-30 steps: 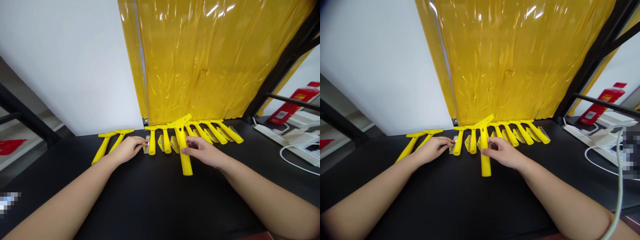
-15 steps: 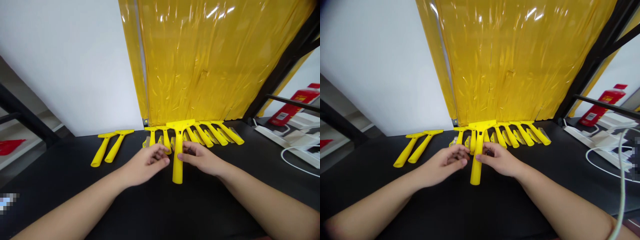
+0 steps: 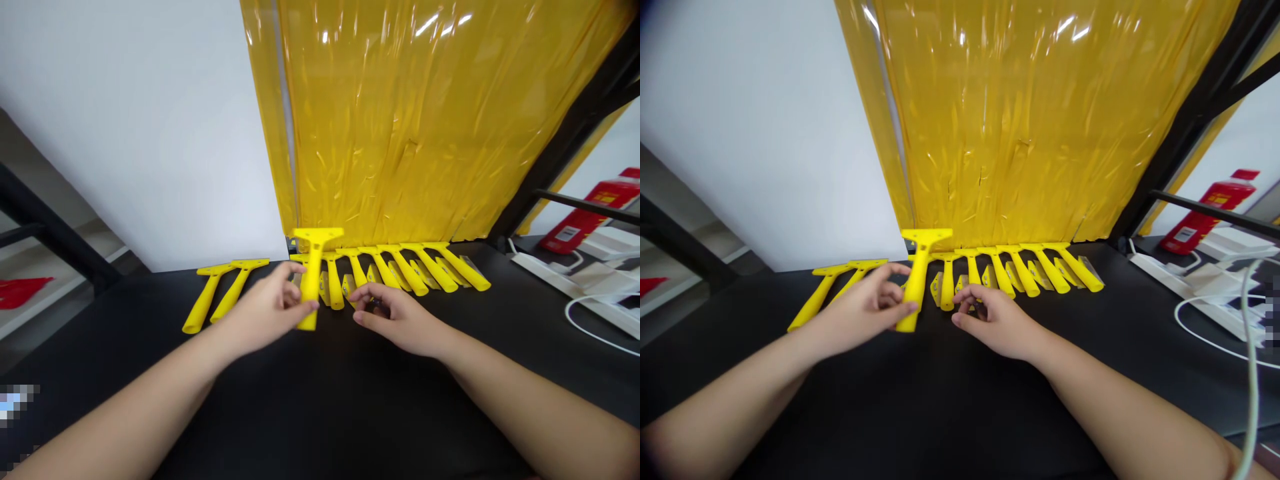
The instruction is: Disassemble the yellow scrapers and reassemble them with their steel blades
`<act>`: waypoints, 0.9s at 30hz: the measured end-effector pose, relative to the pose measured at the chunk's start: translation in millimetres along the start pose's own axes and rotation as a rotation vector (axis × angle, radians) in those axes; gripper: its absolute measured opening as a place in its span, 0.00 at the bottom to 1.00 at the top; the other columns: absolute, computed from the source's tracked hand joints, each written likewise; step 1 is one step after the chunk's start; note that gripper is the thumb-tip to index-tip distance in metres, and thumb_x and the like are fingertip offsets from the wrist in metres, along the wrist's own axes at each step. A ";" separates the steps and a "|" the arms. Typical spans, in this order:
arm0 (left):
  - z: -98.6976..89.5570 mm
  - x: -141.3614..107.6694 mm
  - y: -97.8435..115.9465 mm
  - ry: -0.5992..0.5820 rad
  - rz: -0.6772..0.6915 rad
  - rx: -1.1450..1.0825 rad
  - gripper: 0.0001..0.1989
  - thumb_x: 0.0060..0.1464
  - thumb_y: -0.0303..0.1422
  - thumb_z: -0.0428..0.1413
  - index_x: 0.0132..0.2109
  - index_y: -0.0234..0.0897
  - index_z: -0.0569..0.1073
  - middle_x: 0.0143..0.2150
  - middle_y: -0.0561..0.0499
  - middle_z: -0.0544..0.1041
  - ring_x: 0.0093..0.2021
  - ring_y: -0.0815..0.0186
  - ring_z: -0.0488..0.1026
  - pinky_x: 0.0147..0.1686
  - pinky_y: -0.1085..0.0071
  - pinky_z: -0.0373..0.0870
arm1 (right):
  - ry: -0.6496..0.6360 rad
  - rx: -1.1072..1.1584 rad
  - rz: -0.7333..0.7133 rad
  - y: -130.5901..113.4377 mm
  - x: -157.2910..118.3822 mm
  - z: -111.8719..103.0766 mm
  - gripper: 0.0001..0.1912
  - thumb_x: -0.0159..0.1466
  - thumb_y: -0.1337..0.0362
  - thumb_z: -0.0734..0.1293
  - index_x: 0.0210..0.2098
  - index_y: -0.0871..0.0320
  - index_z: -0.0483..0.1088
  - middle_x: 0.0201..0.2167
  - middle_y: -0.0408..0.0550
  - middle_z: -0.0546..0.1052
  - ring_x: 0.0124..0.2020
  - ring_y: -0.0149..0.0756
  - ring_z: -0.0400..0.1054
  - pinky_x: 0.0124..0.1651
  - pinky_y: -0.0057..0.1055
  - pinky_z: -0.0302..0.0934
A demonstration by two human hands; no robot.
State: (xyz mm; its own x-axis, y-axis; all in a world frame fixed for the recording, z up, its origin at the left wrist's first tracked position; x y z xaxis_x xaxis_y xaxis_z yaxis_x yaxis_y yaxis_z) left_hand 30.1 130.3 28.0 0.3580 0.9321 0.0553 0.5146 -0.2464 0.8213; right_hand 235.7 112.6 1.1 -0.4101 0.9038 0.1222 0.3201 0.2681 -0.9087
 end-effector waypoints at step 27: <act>-50.3 28.7 -84.1 -0.026 -0.340 0.410 0.35 0.50 0.41 0.57 0.64 0.30 0.70 0.31 0.52 0.83 0.28 0.59 0.83 0.33 0.68 0.78 | -0.002 -0.147 -0.015 -2.1 -0.9 -11.4 0.07 0.67 0.58 0.70 0.41 0.54 0.75 0.33 0.43 0.75 0.32 0.35 0.67 0.36 0.34 0.61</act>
State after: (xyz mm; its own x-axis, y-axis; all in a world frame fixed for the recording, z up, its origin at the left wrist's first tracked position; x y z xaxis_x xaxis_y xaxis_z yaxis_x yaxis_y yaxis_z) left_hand -42.2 191.1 -10.9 0.1347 0.9718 -0.1934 0.8654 -0.0203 0.5007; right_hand 245.1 115.0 7.5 -0.4177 0.8986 0.1341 0.4353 0.3275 -0.8386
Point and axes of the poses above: each hand's wrist, its own x-axis towards the middle knuckle, its own z-axis out of the palm, y = z × x, the point moved 9 cm from there along x, towards the middle knuckle
